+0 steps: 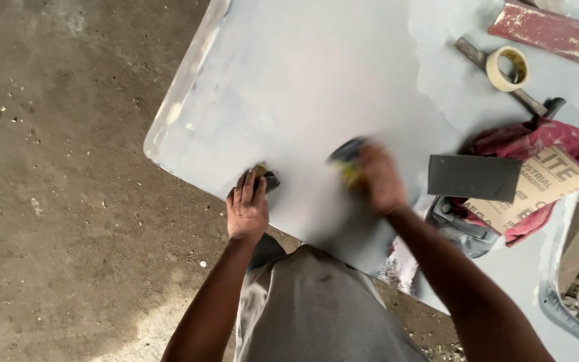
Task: Sanding the surface of a car body panel with sandpaper and a block.
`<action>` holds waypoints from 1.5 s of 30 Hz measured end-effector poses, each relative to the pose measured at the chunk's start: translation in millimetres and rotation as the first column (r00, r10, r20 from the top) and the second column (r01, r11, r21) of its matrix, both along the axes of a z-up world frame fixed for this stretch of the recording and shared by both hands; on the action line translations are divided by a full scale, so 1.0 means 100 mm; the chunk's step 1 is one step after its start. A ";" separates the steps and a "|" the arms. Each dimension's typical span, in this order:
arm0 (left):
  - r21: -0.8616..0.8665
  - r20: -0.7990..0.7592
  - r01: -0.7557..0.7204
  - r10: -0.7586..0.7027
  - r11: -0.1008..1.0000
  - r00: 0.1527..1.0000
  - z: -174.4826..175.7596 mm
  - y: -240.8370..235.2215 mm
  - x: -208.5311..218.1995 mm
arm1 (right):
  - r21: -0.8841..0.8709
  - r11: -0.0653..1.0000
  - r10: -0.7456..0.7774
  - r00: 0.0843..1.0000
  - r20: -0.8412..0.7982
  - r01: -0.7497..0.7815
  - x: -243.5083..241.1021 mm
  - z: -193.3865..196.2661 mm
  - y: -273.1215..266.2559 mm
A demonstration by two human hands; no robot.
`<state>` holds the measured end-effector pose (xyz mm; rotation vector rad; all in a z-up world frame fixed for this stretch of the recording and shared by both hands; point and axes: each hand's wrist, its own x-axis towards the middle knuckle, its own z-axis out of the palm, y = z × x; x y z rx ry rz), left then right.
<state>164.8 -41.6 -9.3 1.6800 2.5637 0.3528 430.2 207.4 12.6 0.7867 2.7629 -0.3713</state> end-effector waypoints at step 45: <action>-0.170 0.178 0.287 -0.258 0.943 0.950 0.18 0.09 -1.05 | -0.068 0.989 -0.135 0.991 -0.012 0.134 -1.02 0.31 -1.59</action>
